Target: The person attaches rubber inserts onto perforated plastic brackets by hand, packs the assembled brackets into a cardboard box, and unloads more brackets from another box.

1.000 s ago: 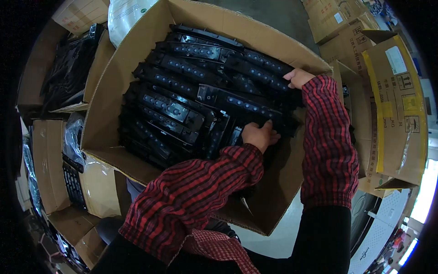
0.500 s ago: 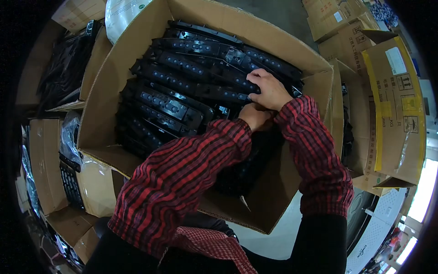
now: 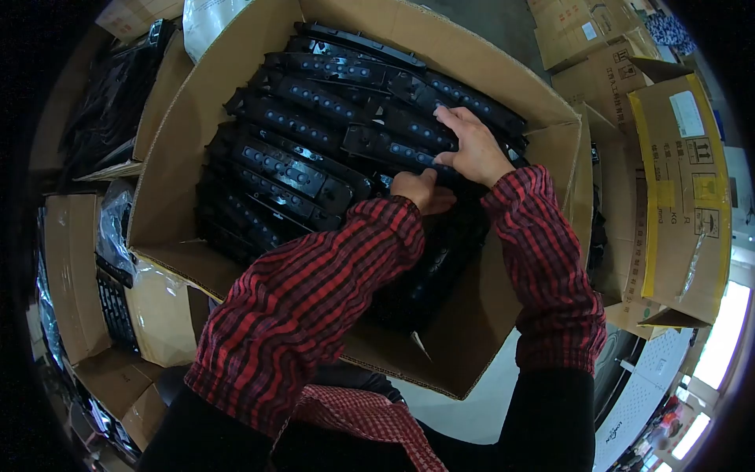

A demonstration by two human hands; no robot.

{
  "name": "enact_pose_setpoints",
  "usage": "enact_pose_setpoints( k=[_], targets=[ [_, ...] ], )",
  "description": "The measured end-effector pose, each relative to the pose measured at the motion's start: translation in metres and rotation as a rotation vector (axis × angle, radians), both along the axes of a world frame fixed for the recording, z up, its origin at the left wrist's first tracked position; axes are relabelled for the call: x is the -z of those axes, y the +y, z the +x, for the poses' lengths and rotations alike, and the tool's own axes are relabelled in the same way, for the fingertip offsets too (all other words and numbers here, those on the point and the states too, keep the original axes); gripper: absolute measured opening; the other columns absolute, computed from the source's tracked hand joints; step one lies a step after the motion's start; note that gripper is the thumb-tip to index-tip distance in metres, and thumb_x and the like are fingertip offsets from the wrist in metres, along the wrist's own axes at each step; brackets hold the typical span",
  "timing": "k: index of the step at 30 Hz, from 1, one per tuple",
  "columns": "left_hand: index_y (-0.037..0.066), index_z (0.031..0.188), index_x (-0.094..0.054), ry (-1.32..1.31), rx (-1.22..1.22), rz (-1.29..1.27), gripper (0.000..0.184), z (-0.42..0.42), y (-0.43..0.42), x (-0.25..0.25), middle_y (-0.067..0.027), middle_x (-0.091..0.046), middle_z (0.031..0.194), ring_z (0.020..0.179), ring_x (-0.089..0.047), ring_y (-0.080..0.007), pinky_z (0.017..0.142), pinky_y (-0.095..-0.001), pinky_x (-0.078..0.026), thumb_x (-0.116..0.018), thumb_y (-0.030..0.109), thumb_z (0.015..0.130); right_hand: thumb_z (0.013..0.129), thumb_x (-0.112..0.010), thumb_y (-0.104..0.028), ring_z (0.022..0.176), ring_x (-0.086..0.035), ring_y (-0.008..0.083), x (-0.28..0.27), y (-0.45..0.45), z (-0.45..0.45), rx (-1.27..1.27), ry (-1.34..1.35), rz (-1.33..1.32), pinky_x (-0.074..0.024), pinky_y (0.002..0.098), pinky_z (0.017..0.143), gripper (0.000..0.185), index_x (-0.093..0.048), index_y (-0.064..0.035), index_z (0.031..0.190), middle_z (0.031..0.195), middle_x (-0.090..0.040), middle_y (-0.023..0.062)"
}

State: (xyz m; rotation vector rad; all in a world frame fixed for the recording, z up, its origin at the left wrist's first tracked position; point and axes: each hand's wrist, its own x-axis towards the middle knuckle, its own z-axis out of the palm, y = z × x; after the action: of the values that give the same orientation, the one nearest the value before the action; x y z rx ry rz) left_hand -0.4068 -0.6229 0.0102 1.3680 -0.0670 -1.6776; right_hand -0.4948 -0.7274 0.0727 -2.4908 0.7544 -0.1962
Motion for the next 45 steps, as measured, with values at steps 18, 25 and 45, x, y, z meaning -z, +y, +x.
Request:
enact_pose_setpoints(
  k=[18, 25, 45],
  targets=[
    [-0.005, 0.108, -0.052, -0.294, 0.414, -0.205, 0.035, -0.004, 0.004, 0.068, -0.0203, -0.063, 0.095, 0.083, -0.065, -0.0297, 0.067, -0.0370, -0.057, -0.056, 0.023, 0.089, 0.062, -0.077, -0.007, 0.113, -0.045, 0.0328, 0.016, 0.013, 0.004, 0.047, 0.056, -0.121, -0.0393, 0.0364, 0.095, 0.075, -0.043, -0.0039, 0.128, 0.122, -0.046, 0.0153],
    [-0.004, 0.103, -0.059, -0.119, 0.451, 0.150, 0.035, 0.024, 0.014, -0.025, -0.0137, -0.066, 0.085, 0.074, -0.065, -0.0227, 0.060, -0.0318, -0.054, -0.058, 0.027, 0.088, 0.080, -0.065, -0.021, 0.097, -0.057, 0.0334, 0.015, -0.020, -0.010, 0.221, -0.212, -0.158, -0.0459, 0.0375, 0.084, 0.044, -0.052, -0.0037, 0.118, 0.104, -0.057, 0.0171],
    [0.003, 0.109, -0.057, -0.274, 0.185, -0.373, 0.027, 0.137, 0.111, -0.176, -0.0061, -0.062, 0.095, 0.086, -0.061, -0.0136, 0.074, -0.0258, -0.050, -0.055, 0.023, 0.091, 0.077, -0.063, -0.008, 0.092, -0.058, 0.0319, 0.033, -0.037, -0.012, 0.220, 0.098, -0.288, -0.0472, 0.0376, 0.079, 0.031, -0.063, -0.0119, 0.107, 0.101, -0.060, 0.0099]
  ],
)
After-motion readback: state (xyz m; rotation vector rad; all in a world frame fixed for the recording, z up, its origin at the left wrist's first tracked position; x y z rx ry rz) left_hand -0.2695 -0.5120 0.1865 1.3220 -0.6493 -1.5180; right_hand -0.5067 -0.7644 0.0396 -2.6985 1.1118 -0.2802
